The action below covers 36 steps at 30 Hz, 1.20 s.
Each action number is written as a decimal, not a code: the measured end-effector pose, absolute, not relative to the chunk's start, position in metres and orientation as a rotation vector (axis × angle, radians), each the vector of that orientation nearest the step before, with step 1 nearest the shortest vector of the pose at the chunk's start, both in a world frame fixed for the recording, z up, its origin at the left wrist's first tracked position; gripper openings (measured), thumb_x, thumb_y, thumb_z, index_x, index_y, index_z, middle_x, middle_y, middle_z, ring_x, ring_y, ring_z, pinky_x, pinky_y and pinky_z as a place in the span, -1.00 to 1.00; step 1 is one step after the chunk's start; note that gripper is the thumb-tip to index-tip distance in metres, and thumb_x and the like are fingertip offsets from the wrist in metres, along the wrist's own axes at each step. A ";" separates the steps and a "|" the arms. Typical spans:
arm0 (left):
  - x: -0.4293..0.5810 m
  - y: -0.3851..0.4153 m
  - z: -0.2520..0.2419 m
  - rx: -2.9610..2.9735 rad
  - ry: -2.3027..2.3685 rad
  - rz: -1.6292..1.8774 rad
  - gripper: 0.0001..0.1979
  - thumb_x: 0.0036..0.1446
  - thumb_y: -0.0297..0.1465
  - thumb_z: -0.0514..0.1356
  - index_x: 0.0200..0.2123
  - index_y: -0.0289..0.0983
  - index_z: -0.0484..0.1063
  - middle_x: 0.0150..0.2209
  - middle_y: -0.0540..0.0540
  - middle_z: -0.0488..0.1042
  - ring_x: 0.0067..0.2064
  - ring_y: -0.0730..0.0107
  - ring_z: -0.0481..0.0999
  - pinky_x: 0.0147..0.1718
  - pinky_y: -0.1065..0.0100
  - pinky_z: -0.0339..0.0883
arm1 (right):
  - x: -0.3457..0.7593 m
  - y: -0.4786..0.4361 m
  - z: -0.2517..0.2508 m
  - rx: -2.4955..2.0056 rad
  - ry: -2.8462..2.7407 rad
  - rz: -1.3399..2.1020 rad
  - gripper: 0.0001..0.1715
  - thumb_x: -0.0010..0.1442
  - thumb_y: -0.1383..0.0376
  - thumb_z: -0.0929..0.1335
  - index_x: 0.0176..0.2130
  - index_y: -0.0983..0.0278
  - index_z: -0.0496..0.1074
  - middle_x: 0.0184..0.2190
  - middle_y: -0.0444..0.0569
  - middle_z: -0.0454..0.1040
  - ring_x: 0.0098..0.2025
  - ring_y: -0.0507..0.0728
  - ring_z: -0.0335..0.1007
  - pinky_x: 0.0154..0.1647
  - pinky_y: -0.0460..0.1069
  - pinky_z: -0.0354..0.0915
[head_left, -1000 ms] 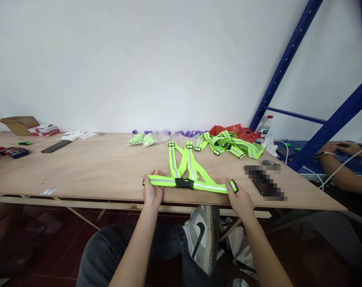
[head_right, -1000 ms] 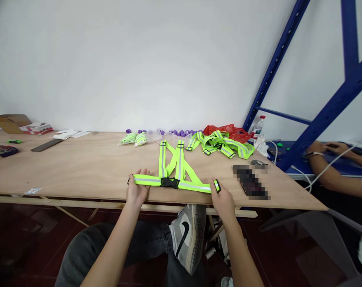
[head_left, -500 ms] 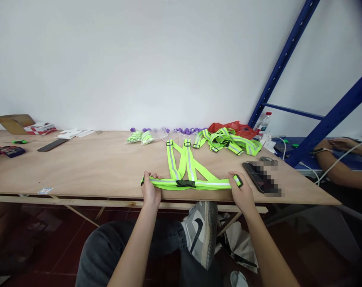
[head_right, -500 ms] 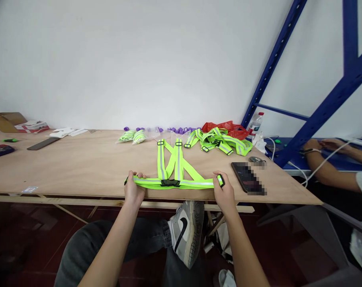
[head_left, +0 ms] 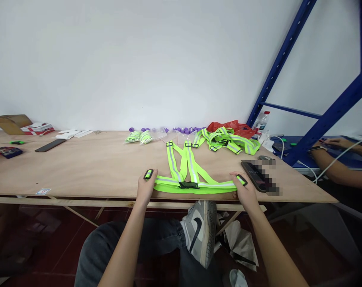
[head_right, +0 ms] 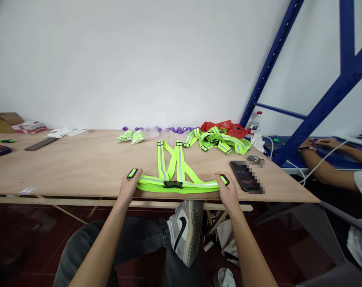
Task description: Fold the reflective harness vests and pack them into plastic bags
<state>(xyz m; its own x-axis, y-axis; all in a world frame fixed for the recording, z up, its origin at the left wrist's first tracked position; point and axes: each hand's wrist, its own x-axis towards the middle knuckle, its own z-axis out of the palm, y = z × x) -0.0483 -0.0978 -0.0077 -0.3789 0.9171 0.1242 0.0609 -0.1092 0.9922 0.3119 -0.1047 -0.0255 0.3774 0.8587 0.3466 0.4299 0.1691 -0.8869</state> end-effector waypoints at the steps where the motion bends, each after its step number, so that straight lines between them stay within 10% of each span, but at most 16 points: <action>1: -0.051 -0.100 -0.007 1.183 1.456 1.534 -0.62 0.00 -0.06 0.33 -0.40 -0.29 0.49 -0.49 0.00 0.38 -0.43 0.39 0.33 -0.48 0.42 0.16 | 0.313 -0.105 -0.024 -1.470 -1.214 0.486 -0.49 0.15 -0.11 0.31 -0.21 0.26 0.45 -0.46 -0.07 0.44 -0.42 0.15 0.36 -0.37 0.03 0.31; 14: -0.075 -0.108 -0.006 1.545 1.505 1.428 -0.70 -0.02 -0.12 0.36 -0.39 -0.22 0.45 -0.43 0.00 0.46 -0.35 0.30 0.43 -0.37 0.41 0.25 | 0.330 -0.106 -0.028 -1.588 -1.466 0.305 -0.37 0.05 -0.14 0.33 -0.06 0.22 0.47 -0.01 0.10 0.54 0.04 0.32 0.43 0.06 0.14 0.30; 27: -0.056 -0.100 -0.016 1.190 1.286 1.559 -0.60 -0.06 -0.10 0.38 -0.28 -0.30 0.56 -0.16 -0.26 0.62 -0.08 0.08 0.57 -0.08 0.23 0.36 | 0.317 -0.115 -0.025 -1.752 -1.391 0.108 -0.37 0.07 -0.29 0.25 -0.42 0.19 0.42 -0.48 0.03 0.52 -0.38 0.25 0.44 -0.32 0.05 0.29; 36: -0.050 -0.099 -0.027 1.303 1.383 1.529 -0.62 0.15 -0.10 0.25 -0.14 -0.27 0.57 -0.25 -0.20 0.63 -0.15 0.06 0.58 -0.14 0.24 0.36 | 0.324 -0.109 -0.034 -1.726 -1.494 0.137 -0.42 0.14 -0.04 0.23 -0.04 0.24 0.50 -0.12 0.14 0.59 -0.13 0.30 0.50 -0.17 0.08 0.33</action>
